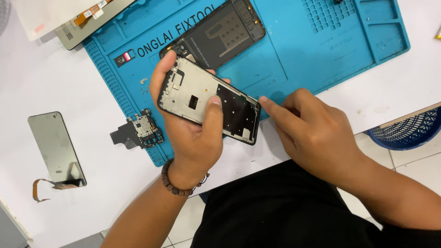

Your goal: The person disassembles a smartphone, removes the old screen and battery, and then reassembles it with a new screen and battery. They use a metal prying tool to separate components and tweezers to handle small parts during the process.

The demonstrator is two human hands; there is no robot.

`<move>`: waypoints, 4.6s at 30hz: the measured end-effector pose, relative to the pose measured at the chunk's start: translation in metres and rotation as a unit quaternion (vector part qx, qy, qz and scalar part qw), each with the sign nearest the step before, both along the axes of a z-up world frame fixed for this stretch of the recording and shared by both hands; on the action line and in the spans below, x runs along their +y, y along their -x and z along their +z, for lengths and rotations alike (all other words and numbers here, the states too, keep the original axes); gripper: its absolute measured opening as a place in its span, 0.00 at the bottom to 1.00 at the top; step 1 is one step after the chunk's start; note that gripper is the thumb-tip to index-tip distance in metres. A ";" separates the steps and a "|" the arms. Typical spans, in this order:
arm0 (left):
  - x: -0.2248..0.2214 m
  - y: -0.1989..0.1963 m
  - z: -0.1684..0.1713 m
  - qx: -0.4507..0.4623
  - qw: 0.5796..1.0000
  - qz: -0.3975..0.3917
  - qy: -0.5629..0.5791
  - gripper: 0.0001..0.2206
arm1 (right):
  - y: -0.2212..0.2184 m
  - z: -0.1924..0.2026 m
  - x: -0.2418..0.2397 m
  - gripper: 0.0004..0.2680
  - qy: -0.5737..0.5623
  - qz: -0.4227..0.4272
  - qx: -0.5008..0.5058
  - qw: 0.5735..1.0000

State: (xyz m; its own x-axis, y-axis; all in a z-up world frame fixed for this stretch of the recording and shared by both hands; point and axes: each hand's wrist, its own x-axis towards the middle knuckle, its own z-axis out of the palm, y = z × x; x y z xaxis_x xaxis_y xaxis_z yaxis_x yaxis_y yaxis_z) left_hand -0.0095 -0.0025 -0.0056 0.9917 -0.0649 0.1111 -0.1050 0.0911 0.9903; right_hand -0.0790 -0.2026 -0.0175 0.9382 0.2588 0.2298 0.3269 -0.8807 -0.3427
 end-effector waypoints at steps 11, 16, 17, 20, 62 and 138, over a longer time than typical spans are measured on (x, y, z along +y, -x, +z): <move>0.001 0.000 0.000 -0.004 1.000 -0.015 0.012 0.28 | -0.006 0.001 0.007 0.15 0.001 -0.001 -0.019 1.000; 0.003 -0.003 0.000 -0.003 1.000 -0.006 -0.010 0.29 | -0.015 0.001 0.018 0.18 -0.009 0.003 -0.039 0.999; 0.003 -0.004 0.001 -0.003 1.000 -0.004 -0.011 0.29 | -0.013 0.002 0.015 0.18 -0.009 0.005 -0.038 0.999; 0.003 -0.004 0.002 0.008 1.000 -0.011 0.014 0.29 | -0.009 0.004 0.011 0.15 -0.003 0.010 -0.025 1.000; 0.004 0.004 -0.002 -0.066 0.996 -0.015 -0.059 0.31 | -0.048 0.027 0.048 0.13 -0.066 0.005 -0.054 0.996; 0.026 0.008 0.047 0.059 0.955 -0.261 0.131 0.29 | -0.045 0.036 -0.041 0.11 -0.084 0.041 -0.196 0.976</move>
State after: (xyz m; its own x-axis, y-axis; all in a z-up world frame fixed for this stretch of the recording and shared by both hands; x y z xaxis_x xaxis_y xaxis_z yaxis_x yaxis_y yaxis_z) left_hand -0.0171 0.0239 0.0411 0.8390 -0.5383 0.0800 0.1336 0.3462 0.9286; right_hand -0.0342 -0.2441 0.0189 0.7478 0.2572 0.6121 0.5288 -0.7881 -0.3149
